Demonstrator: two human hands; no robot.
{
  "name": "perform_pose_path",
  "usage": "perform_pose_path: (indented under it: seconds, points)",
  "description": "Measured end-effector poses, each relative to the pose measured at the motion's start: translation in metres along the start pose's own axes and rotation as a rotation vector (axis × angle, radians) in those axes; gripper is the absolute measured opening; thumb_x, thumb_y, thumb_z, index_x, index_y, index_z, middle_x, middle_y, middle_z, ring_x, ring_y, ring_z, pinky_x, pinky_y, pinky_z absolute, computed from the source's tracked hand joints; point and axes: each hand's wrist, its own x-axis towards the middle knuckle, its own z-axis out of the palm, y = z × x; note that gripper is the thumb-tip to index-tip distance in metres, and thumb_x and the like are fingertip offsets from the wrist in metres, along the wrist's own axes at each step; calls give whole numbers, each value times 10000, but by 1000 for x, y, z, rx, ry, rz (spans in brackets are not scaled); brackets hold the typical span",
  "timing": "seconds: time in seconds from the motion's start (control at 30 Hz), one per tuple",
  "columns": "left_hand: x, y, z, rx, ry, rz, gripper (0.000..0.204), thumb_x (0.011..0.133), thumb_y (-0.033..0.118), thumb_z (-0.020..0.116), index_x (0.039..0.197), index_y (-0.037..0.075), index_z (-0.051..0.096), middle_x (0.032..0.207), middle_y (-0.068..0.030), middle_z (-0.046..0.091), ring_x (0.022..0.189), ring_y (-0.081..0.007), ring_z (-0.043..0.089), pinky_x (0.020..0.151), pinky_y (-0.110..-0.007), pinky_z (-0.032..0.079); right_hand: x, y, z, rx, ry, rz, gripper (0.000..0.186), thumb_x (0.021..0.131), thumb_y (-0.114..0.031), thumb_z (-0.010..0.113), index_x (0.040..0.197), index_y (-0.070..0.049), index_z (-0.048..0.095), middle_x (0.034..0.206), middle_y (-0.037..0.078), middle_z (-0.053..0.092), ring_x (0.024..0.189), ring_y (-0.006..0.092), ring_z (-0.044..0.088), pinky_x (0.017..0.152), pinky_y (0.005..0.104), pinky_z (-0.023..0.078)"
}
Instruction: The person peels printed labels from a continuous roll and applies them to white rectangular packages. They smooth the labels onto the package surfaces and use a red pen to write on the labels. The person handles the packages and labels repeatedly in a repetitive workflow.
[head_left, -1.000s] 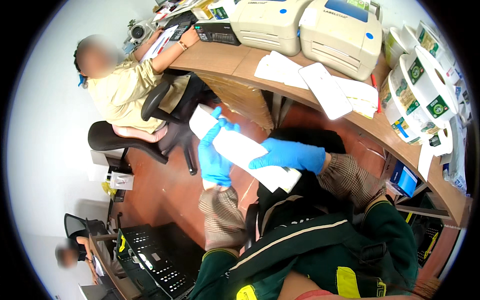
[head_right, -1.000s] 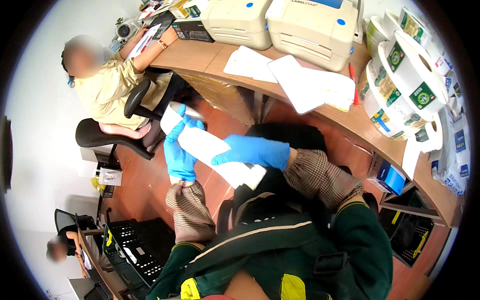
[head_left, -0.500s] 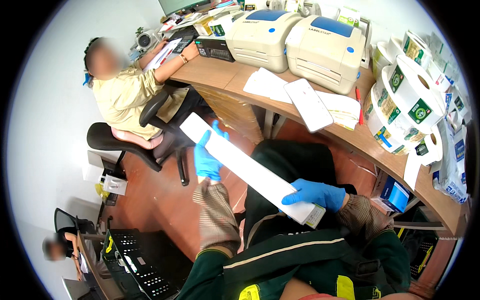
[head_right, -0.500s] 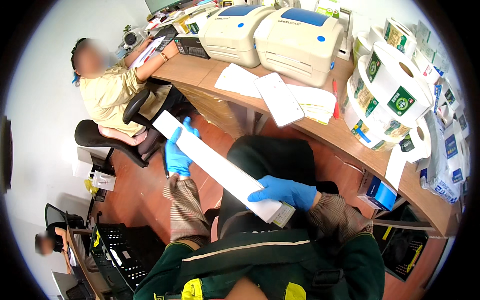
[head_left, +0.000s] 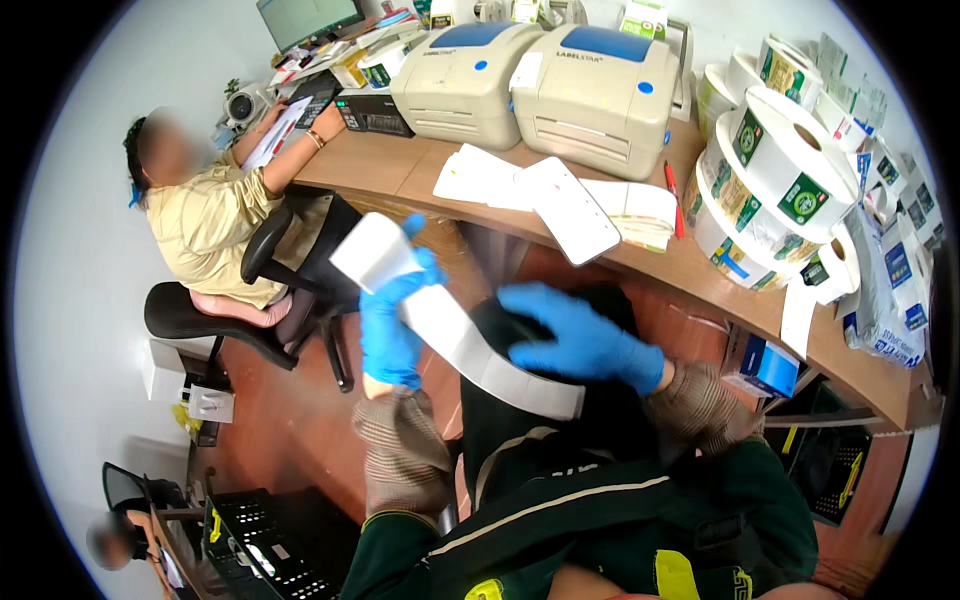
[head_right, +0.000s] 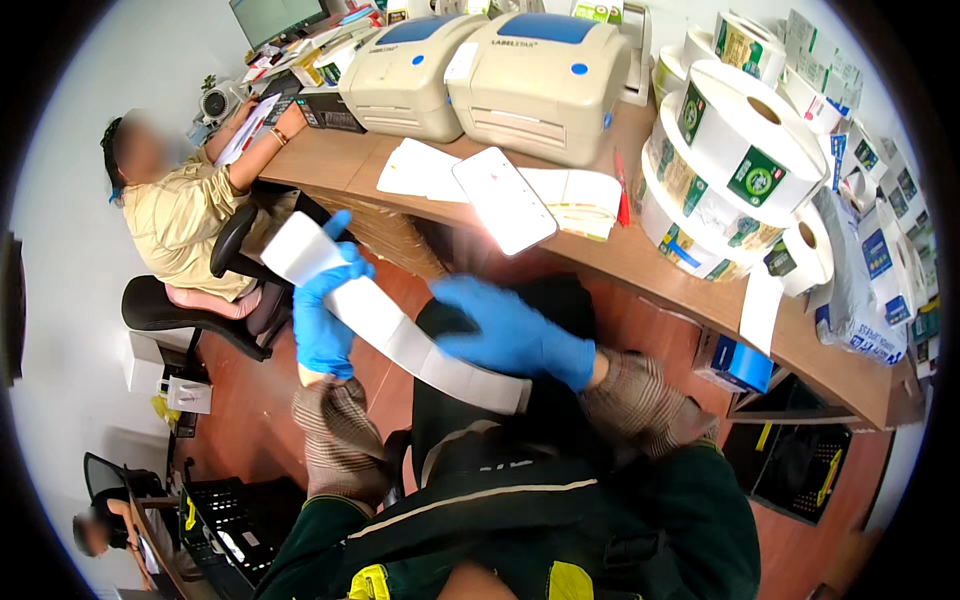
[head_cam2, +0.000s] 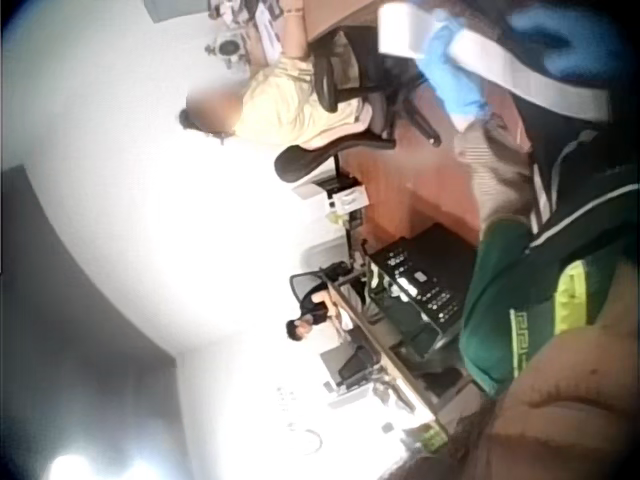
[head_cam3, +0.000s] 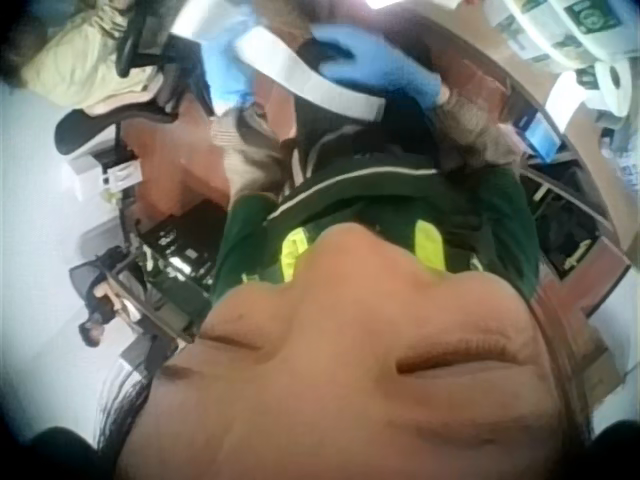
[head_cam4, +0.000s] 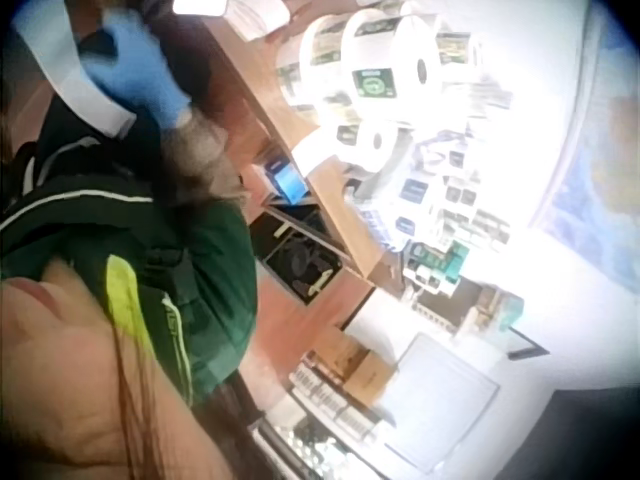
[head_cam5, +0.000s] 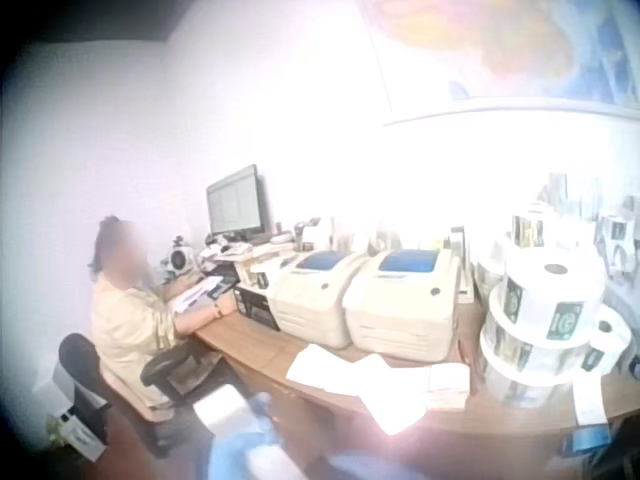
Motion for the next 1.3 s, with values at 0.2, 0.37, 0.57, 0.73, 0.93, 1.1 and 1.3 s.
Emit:
perform_pose_path:
  seconds: [0.2, 0.37, 0.57, 0.73, 0.93, 1.1, 1.3]
  points:
    - [-21, -10, 31, 251, 54, -8, 513, 735, -51, 600, 1230, 46, 507, 1064, -93, 615, 958, -210, 606, 841, -319, 506, 83, -70, -33, 233, 172, 187, 345, 825, -302, 687, 875, 37, 647, 755, 114, 636, 650, 154, 601, 591, 301, 490]
    - [-15, -8, 29, 359, -80, -74, 452, 770, 30, 673, 1195, 48, 521, 1047, -94, 617, 932, -199, 612, 822, -328, 513, 89, -77, -41, 455, 123, 270, 351, 816, -301, 687, 920, 33, 654, 728, 103, 634, 587, 144, 587, 495, 267, 470]
    - [-12, -11, 12, -25, -488, 74, 697, 829, 451, 623, 1312, -8, 417, 1141, -151, 576, 966, -250, 599, 854, -348, 492, 91, -84, -37, 670, 173, 281, 268, 829, -255, 651, 906, 1, 663, 746, 102, 634, 548, 152, 583, 402, 245, 422]
    - [-9, -9, -4, 346, -187, 120, 621, 925, 405, 517, 1357, -15, 371, 1261, -130, 520, 1189, -232, 471, 1015, -333, 361, 92, -73, -27, 380, 306, -123, 280, 830, -276, 631, 904, -8, 662, 793, 107, 640, 756, 170, 619, 676, 309, 491]
    - [10, 52, 0, 438, -201, 343, 345, 935, 227, 477, 1180, -9, 532, 1156, -80, 588, 1017, -150, 559, 910, -273, 427, 85, -71, -22, 313, 67, -50, 250, 838, -258, 639, 910, -20, 664, 755, 97, 609, 707, 154, 549, 680, 292, 440]
    - [13, 79, 11, 424, -291, 297, 355, 926, 208, 455, 1179, -23, 548, 1061, -79, 609, 888, -119, 580, 781, -233, 475, 91, -87, -18, 519, 9, 20, 483, 828, -299, 690, 1138, 46, 552, 1027, 149, 620, 948, 182, 576, 849, 312, 455]
    - [10, 94, 31, 305, -354, 284, 400, 916, 273, 468, 1157, -40, 535, 1009, -146, 610, 898, -243, 611, 816, -332, 508, 108, -73, -9, 448, -155, -21, 554, 782, -338, 735, 1159, 33, 574, 1054, 164, 634, 958, 213, 599, 863, 323, 452]
